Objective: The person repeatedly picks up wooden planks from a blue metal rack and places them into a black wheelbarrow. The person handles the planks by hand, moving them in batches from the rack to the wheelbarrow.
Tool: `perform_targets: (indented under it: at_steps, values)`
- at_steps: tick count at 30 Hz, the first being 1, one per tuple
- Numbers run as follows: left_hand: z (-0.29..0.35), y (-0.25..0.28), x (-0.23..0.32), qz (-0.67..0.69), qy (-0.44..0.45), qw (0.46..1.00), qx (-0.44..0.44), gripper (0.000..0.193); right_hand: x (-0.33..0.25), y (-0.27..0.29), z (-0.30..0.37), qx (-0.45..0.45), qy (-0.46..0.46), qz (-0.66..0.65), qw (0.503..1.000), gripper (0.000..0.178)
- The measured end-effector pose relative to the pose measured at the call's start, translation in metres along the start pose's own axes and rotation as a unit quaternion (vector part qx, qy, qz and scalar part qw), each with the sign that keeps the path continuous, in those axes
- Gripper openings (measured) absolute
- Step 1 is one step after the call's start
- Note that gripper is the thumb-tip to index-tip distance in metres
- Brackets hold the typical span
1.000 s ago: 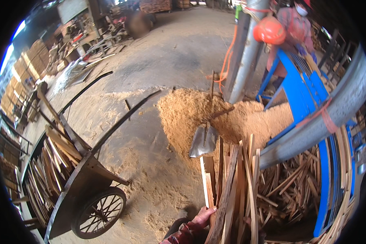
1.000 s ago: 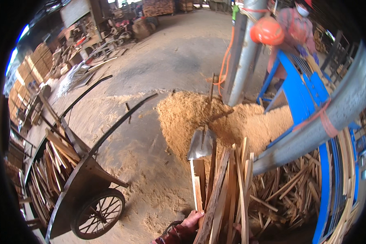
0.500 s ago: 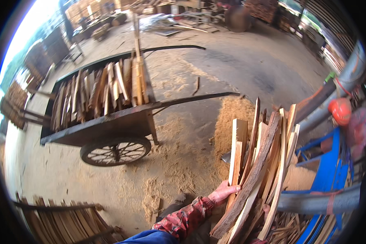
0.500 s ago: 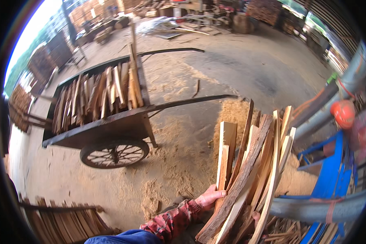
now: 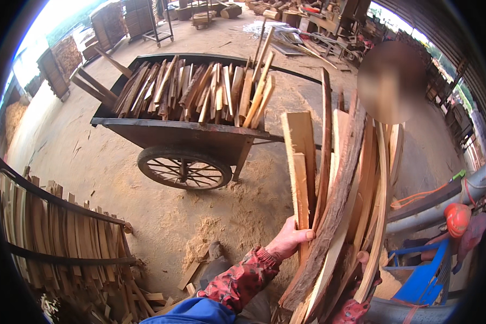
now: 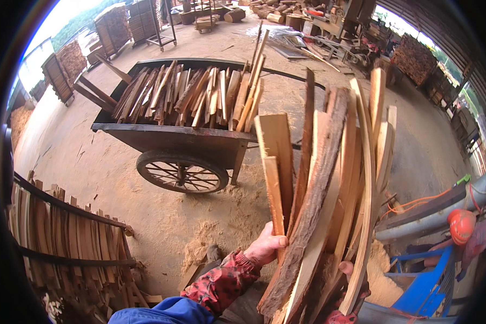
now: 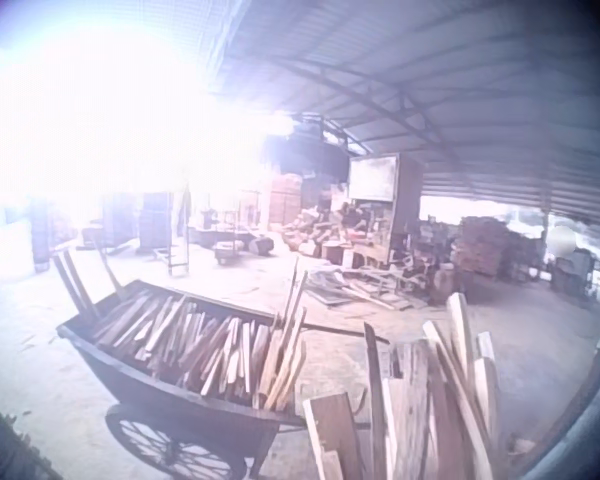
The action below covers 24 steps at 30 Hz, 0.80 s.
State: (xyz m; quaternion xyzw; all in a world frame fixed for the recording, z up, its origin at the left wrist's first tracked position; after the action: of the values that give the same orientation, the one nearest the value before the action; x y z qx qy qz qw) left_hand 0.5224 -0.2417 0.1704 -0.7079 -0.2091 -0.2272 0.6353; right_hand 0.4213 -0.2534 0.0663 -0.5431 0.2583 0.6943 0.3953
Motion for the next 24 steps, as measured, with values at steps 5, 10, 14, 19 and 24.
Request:
perform_targets:
  at_steps: [5,10,14,19,24]
  values:
    - [0.014,0.033,0.085,0.007,-0.080,0.996,0.041,0.076,-0.040,-0.042,-0.044,-0.040,0.014,0.022,0.999,0.056]
    - [0.033,0.091,0.164,0.005,-0.130,0.987,0.095,0.070,-0.074,-0.102,-0.102,-0.086,0.021,0.038,0.995,0.055]
    - [0.046,0.140,0.213,0.015,-0.155,0.980,0.125,0.062,-0.097,-0.144,-0.148,-0.109,0.031,0.050,0.992,0.055]
    - [0.058,0.194,0.249,0.034,-0.179,0.967,0.177,0.057,-0.114,-0.184,-0.200,-0.139,0.034,0.051,0.988,0.054]
    - [0.045,0.232,0.278,0.041,-0.205,0.954,0.217,0.055,-0.131,-0.203,-0.249,-0.160,0.037,0.050,0.985,0.053]
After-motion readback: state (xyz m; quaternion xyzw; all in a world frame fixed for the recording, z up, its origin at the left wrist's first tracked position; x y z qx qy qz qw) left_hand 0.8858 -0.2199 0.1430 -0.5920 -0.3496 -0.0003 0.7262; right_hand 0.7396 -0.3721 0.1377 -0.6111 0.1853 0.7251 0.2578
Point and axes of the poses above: each hand's wrist, its own z-axis away from the middle knuckle, its own y-axis out of the back of the hand, x = y × z, the point moved 7 cm from there along -z, towards the middle knuckle, and after that the axes turned 5 degrees about -x, right-handed, at the moved point
